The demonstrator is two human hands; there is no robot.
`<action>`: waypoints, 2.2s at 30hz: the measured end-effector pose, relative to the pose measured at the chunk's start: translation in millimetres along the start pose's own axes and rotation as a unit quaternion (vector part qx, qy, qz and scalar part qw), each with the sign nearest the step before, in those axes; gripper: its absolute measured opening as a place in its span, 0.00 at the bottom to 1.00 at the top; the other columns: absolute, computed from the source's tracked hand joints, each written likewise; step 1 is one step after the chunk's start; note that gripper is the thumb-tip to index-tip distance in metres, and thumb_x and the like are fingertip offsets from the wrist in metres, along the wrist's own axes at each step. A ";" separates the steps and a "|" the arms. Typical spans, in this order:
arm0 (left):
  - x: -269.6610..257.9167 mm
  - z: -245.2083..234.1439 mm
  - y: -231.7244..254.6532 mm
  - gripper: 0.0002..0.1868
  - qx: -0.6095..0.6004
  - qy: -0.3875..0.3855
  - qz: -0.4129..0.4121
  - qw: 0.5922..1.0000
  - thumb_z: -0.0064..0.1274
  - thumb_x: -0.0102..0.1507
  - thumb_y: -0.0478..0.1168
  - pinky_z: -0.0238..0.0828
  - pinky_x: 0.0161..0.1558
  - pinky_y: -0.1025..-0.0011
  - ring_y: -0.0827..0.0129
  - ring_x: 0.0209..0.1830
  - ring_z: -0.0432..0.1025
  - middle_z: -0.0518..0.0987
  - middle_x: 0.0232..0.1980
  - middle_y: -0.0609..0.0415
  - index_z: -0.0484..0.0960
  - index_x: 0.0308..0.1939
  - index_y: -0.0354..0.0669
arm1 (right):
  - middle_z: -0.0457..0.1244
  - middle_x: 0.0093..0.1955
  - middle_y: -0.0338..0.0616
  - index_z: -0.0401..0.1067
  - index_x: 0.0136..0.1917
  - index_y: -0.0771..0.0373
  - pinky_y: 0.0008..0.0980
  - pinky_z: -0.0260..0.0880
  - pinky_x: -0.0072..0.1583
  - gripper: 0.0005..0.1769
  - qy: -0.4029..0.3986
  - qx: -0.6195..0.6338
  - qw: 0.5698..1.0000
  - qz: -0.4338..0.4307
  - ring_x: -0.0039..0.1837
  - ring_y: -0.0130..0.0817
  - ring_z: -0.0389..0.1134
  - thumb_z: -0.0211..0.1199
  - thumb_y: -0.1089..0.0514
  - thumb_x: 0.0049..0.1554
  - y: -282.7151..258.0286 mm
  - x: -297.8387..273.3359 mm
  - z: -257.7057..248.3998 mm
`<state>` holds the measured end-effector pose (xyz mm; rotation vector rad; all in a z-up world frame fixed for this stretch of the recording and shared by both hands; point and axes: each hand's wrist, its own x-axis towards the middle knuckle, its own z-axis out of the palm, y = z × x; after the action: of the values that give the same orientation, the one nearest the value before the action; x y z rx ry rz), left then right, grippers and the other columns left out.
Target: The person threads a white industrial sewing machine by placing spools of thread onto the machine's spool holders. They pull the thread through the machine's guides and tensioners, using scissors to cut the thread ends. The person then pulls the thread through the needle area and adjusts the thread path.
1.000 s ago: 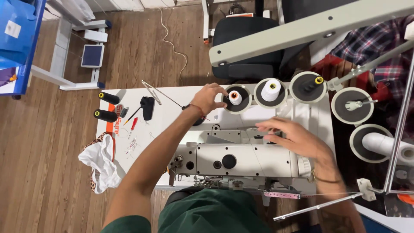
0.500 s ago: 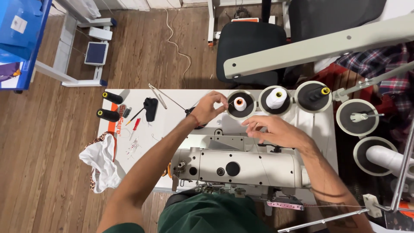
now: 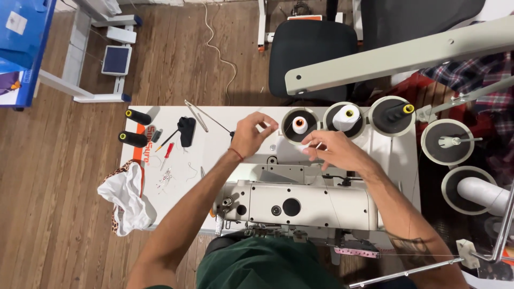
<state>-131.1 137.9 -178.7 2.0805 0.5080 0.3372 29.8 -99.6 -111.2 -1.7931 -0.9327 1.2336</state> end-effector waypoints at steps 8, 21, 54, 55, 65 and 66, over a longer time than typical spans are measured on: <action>41.0 49.8 -68.2 0.20 0.116 -0.136 -0.029 0.983 0.69 0.62 0.49 0.82 0.52 0.55 0.52 0.49 0.82 0.84 0.49 0.54 0.86 0.58 0.59 | 0.75 0.45 0.57 0.77 0.61 0.65 0.33 0.79 0.34 0.17 0.005 -0.028 0.999 0.035 0.33 0.42 0.76 0.67 0.55 0.63 -11.8 -12.5 -3.1; 43.3 39.0 -56.0 0.15 0.026 -0.207 -0.102 0.973 0.66 0.63 0.55 0.80 0.52 0.57 0.59 0.44 0.80 0.86 0.45 0.54 0.92 0.48 0.55 | 0.73 0.58 0.65 0.76 0.63 0.69 0.39 0.86 0.42 0.20 -0.008 -0.060 0.998 0.028 0.59 0.54 0.77 0.68 0.53 0.63 7.2 0.4 -0.4; 2.5 -15.0 58.8 0.10 -0.348 -0.108 -0.160 0.917 0.69 0.63 0.42 0.53 0.29 0.91 0.88 0.29 0.61 0.76 0.30 0.62 0.90 0.42 0.40 | 0.72 0.53 0.60 0.76 0.64 0.77 0.42 0.84 0.47 0.18 -0.049 0.336 0.936 -0.090 0.53 0.45 0.76 0.65 0.64 0.64 3.8 32.4 32.7; 2.3 -15.0 58.8 0.10 -0.349 -0.109 -0.159 0.917 0.69 0.63 0.42 0.53 0.29 0.91 0.88 0.29 0.61 0.76 0.30 0.62 0.90 0.42 0.40 | 0.72 0.53 0.60 0.76 0.64 0.77 0.42 0.84 0.47 0.18 -0.048 0.336 0.936 -0.089 0.53 0.45 0.76 0.65 0.64 0.64 1.5 28.9 32.8; 3.6 -7.8 48.2 0.14 -0.333 -0.096 -0.157 0.925 0.71 0.62 0.44 0.61 0.31 0.89 0.85 0.30 0.66 0.78 0.30 0.59 0.90 0.47 0.40 | 0.69 0.37 0.54 0.80 0.53 0.79 0.36 0.81 0.37 0.11 0.036 0.204 0.970 -0.130 0.35 0.37 0.75 0.64 0.64 0.65 -15.8 2.0 20.6; 5.3 -4.4 42.4 0.14 -0.330 -0.087 -0.148 0.928 0.72 0.62 0.44 0.66 0.31 0.87 0.83 0.31 0.68 0.79 0.31 0.56 0.90 0.47 0.40 | 0.70 0.36 0.53 0.80 0.53 0.76 0.35 0.80 0.37 0.12 0.046 0.151 0.977 -0.145 0.33 0.38 0.76 0.64 0.63 0.66 -18.8 -1.0 16.0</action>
<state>-118.9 123.5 -140.1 1.3405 0.5050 0.1152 11.5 -89.3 -98.3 -1.4084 -0.8666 1.0343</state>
